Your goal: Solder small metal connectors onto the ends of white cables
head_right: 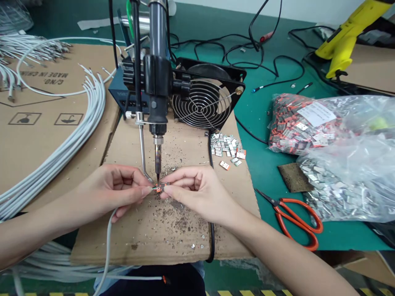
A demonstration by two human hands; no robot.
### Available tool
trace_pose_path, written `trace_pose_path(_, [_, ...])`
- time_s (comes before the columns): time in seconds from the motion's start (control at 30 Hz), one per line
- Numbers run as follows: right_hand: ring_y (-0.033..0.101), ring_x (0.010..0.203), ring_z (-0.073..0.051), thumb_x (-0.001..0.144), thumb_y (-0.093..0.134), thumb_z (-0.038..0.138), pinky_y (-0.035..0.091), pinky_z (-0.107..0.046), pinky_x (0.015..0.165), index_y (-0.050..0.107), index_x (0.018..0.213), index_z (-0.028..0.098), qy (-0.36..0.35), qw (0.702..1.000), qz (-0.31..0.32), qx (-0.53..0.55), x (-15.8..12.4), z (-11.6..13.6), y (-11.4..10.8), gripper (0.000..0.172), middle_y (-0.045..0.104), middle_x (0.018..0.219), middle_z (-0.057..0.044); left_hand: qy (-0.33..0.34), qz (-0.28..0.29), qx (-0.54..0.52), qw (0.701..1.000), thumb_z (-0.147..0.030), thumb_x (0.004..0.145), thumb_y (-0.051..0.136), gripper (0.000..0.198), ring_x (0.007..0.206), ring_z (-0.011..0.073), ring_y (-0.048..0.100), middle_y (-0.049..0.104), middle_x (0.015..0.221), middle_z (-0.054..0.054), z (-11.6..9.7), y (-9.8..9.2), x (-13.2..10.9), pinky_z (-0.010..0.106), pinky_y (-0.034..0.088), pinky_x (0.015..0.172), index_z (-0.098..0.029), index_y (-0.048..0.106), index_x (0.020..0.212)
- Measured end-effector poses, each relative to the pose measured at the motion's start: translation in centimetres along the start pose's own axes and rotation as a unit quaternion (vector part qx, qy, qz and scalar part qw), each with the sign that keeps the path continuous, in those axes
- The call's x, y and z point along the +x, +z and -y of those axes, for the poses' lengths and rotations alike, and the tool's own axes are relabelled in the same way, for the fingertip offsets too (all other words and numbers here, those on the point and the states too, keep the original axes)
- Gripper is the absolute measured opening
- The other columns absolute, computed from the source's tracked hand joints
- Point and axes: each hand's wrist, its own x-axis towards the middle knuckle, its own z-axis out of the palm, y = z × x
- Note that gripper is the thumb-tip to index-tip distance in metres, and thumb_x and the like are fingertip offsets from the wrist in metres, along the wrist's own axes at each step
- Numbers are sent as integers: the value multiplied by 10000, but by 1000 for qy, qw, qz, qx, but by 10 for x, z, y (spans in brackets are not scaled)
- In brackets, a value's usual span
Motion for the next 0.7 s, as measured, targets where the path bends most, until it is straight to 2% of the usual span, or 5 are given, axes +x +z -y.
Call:
trace_pose_path(0.23, [646, 566, -115, 696, 706, 204, 454, -205, 492, 678, 756, 169, -4, 1000, 15, 1, 0, 2, -2, 74, 732, 665, -32, 9, 15, 3, 1000, -220, 725, 634, 106, 316, 39, 417, 479, 389, -86, 3, -2, 1, 123, 344, 318, -145, 598, 659])
trace_pose_path(0.4, [659, 598, -113, 710, 700, 209, 467, -201, 529, 678, 765, 175, -2, 1000, 4, -5, 0, 0, -1, 68, 734, 669, -30, -8, -2, 3, 1000, -177, 735, 616, 111, 308, 37, 410, 473, 373, -91, 0, 0, -1, 120, 343, 317, -143, 581, 635])
trace_pose_path(0.7, [668, 604, -117, 697, 713, 199, 491, -204, 544, 693, 753, 172, -6, 1000, 8, 12, -1, 2, -2, 65, 735, 661, -29, -2, 1, 5, 1000, -183, 741, 623, 109, 312, 35, 415, 475, 380, -90, -2, 0, -1, 116, 348, 320, -139, 593, 646])
